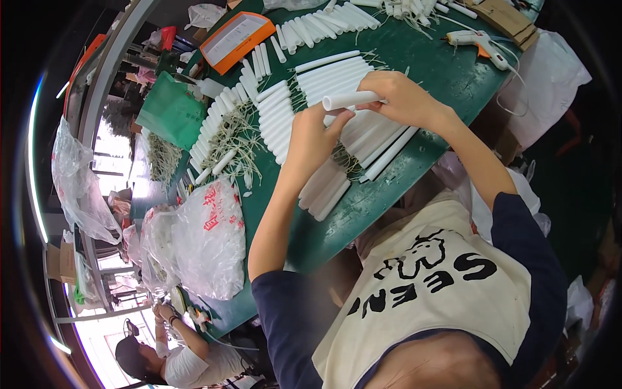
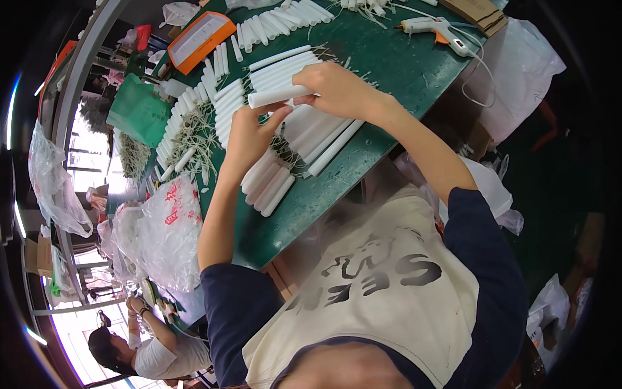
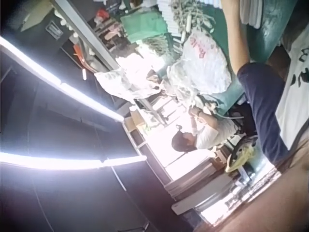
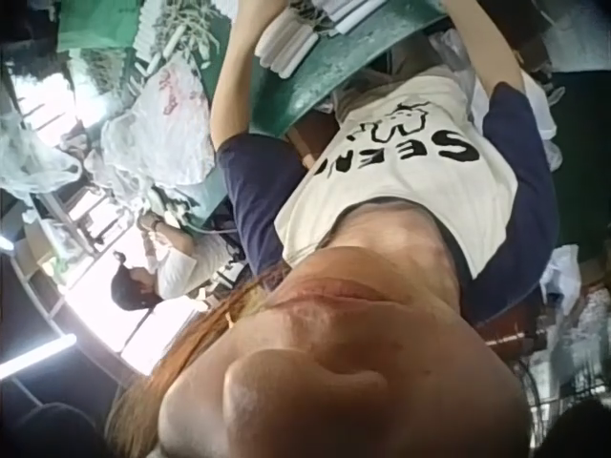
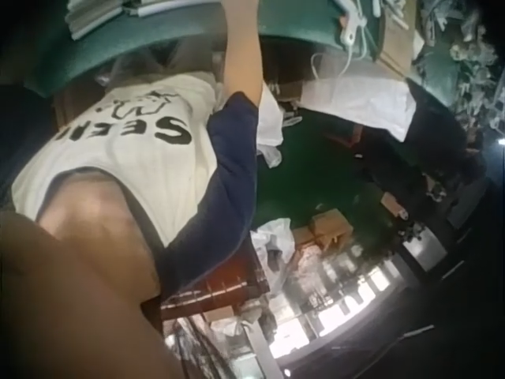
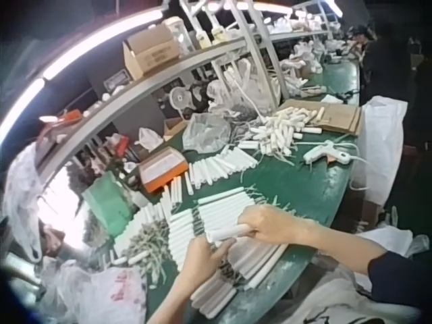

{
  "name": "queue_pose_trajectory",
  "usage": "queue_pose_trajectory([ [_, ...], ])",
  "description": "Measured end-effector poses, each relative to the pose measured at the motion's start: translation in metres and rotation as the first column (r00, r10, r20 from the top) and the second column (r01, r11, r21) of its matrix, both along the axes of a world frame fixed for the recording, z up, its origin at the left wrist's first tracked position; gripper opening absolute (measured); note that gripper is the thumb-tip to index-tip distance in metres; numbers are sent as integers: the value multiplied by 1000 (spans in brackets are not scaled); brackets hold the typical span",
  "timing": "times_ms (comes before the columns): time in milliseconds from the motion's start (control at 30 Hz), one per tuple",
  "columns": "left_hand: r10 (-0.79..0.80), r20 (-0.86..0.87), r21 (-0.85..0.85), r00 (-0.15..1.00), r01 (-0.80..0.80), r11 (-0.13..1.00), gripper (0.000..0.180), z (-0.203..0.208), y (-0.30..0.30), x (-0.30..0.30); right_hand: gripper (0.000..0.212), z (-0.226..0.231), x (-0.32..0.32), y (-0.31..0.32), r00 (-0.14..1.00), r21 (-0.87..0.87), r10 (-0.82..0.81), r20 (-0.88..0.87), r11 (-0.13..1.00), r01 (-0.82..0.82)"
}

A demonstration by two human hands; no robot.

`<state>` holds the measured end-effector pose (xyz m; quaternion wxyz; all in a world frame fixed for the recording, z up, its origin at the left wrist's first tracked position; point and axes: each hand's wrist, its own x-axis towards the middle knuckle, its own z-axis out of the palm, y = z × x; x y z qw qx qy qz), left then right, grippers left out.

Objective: Assembling artificial plants by sliding white plastic components onto green branched stems at a production table.

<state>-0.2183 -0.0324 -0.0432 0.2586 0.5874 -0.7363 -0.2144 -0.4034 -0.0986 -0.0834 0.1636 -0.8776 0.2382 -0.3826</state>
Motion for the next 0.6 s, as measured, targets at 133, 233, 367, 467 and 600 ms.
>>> queue_pose_trajectory([
  [133, -29, -173, -18, 984, 26, 1000, 20, -21, -19, 10, 20, 6, -15, -1, 1000, -33, -19, -18, 999, 19],
  [233, -98, -268, -127, 958, 66, 990, 18, -19, -22, 18, 22, 10, -32, -6, 999, -39, -48, -12, 998, 47],
  [367, -28, -351, -47, 936, 12, 999, 19, -19, -22, 28, 14, 10, -45, -10, 989, 292, -20, -146, 955, 63],
  [467, -41, -393, -5, 919, 42, 999, 20, -22, -22, 28, 8, 3, -48, -13, 999, 295, -22, -39, 955, 33],
  [600, -93, -341, -53, 935, 80, 995, 22, -12, -20, 5, 3, 16, -44, -4, 999, 297, -26, -22, 954, 31],
])
